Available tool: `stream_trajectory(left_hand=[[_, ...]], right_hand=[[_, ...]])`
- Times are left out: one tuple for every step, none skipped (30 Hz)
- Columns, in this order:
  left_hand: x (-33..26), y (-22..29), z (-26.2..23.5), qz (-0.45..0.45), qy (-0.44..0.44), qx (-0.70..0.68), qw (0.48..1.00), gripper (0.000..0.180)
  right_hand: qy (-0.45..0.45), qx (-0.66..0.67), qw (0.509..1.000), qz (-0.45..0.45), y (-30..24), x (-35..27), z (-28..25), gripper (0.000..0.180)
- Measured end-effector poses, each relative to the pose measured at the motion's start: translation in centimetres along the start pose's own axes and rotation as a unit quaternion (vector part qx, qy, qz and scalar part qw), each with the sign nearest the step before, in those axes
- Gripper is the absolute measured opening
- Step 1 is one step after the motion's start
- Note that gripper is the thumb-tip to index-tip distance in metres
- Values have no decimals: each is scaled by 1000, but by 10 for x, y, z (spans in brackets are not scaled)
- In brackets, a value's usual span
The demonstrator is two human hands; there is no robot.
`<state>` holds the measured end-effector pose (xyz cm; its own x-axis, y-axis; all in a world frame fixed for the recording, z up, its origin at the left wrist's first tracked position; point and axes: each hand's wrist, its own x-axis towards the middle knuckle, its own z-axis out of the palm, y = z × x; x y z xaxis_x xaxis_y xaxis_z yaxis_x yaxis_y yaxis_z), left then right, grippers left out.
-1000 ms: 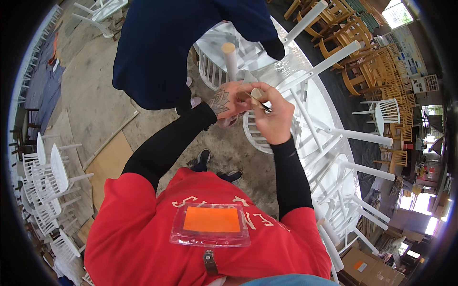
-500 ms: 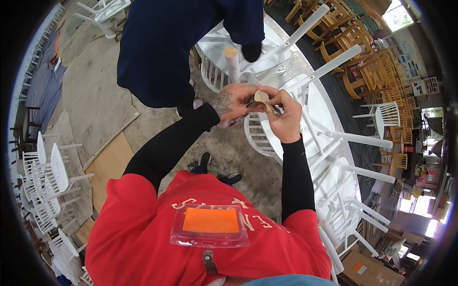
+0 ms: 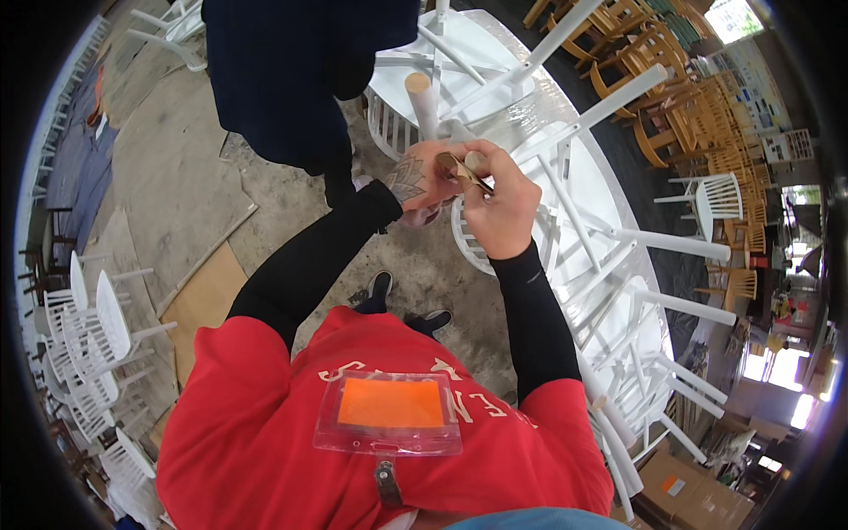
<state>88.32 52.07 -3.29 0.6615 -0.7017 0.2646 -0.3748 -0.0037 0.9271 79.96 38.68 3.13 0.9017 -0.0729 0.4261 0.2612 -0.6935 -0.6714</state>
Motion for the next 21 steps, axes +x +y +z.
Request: stream_trajectory(left_hand=[[4, 1, 2, 30, 11, 21, 999, 34], [7, 2, 4, 61, 23, 42, 997, 34], [9, 3, 2, 87, 38, 64, 993, 34], [9, 4, -2, 21, -31, 46, 998, 37], [9, 5, -2, 25, -22, 50, 998, 37], [9, 2, -1, 29, -12, 55, 998, 37], [4, 0, 1, 26, -2, 57, 998, 37], [-2, -4, -3, 40, 4, 66, 997, 34], [-1, -3, -5, 15, 1, 25, 1000, 32], [-1, -3, -7, -10, -3, -17, 1000, 31], [-1, -2, -2, -38, -9, 7, 999, 34], [1, 5, 0, -66, -19, 33, 997, 36], [4, 14, 0, -89, -29, 60, 994, 40], [4, 11, 4, -50, -11, 84, 995, 42], [4, 9, 3, -12, 12, 108, 994, 45], [1, 10, 4, -56, 7, 69, 996, 46], [-2, 12, 6, -38, 37, 85, 995, 46], [-6, 14, 8, -23, 68, 101, 992, 46], [-10, 19, 10, -7, 97, 116, 988, 46], [-13, 23, 11, -3, 112, 130, 985, 46], [-14, 31, 12, 1, 127, 143, 982, 46]], right_hand=[[-6, 50, 998, -22, 10, 3, -2, 19], [-12, 100, 994, -45, 26, 6, -10, 20], [-23, 154, 986, -68, 32, 11, -18, 21], [-58, 220, 974, 0, 36, 12, -28, 21], [-46, 176, 983, -24, 38, 10, -26, 21], [-33, 133, 989, -50, 38, 11, -22, 20], [-24, 92, 993, -70, 27, 10, -16, 20], [-34, 54, 998, 4, 13, 5, -10, 19], [-27, 82, 996, 13, 15, 3, -11, 19], [-19, 110, 993, 22, 20, 4, -9, 20], [-11, 139, 990, 30, 24, 5, -9, 21], [78, 190, 975, 81, 30, 13, -19, 18], [45, 397, 900, 173, 46, 17, -29, 24], [104, 518, 820, 220, 59, 11, -38, 29], [154, 629, 717, 258, 70, 7, -43, 34], [179, 636, 699, 272, 79, -2, -49, 38], [204, 643, 681, 285, 87, -12, -54, 43], [225, 639, 671, 302, 93, -25, -56, 41], [238, 637, 657, 326, 98, -40, -57, 41], [251, 634, 643, 349, 102, -56, -56, 41], [264, 632, 627, 371, 106, -73, -54, 41]])
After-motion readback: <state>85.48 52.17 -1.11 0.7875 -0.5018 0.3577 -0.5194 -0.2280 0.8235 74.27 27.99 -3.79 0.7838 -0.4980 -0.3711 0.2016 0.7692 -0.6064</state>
